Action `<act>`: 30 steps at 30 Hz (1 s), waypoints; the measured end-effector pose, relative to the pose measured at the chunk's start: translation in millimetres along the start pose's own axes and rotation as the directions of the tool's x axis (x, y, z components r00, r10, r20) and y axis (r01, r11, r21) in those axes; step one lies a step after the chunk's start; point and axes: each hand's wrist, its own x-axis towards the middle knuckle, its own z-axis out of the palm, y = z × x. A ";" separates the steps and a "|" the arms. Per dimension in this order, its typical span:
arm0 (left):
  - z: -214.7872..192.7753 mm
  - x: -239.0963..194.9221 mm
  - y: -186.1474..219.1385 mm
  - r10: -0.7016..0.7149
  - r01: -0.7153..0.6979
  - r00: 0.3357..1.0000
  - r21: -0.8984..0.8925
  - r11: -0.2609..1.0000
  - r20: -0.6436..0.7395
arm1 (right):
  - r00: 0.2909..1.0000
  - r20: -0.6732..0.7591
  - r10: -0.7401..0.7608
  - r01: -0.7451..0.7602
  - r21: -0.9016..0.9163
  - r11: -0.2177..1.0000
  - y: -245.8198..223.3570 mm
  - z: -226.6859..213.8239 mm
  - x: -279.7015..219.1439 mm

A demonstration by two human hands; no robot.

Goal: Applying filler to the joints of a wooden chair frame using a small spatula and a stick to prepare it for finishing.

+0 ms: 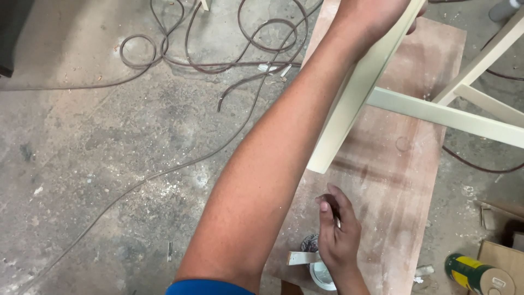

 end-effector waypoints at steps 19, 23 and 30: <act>20.4 4.4 42.1 -0.039 0.039 0.999 0.085 0.996 -0.004 | 0.997 0.011 0.078 -0.079 0.062 0.995 -16.3 -39.1 32.7; 21.5 3.6 45.4 -0.001 0.001 1.000 0.030 1.000 0.009 | 0.996 -0.041 -0.084 0.082 -0.052 0.995 -12.1 -45.4 47.2; 21.6 -5.3 51.6 0.038 -0.038 0.999 -0.097 0.995 -0.001 | 0.966 -0.047 -0.253 0.249 -0.071 0.966 -21.8 -52.4 76.3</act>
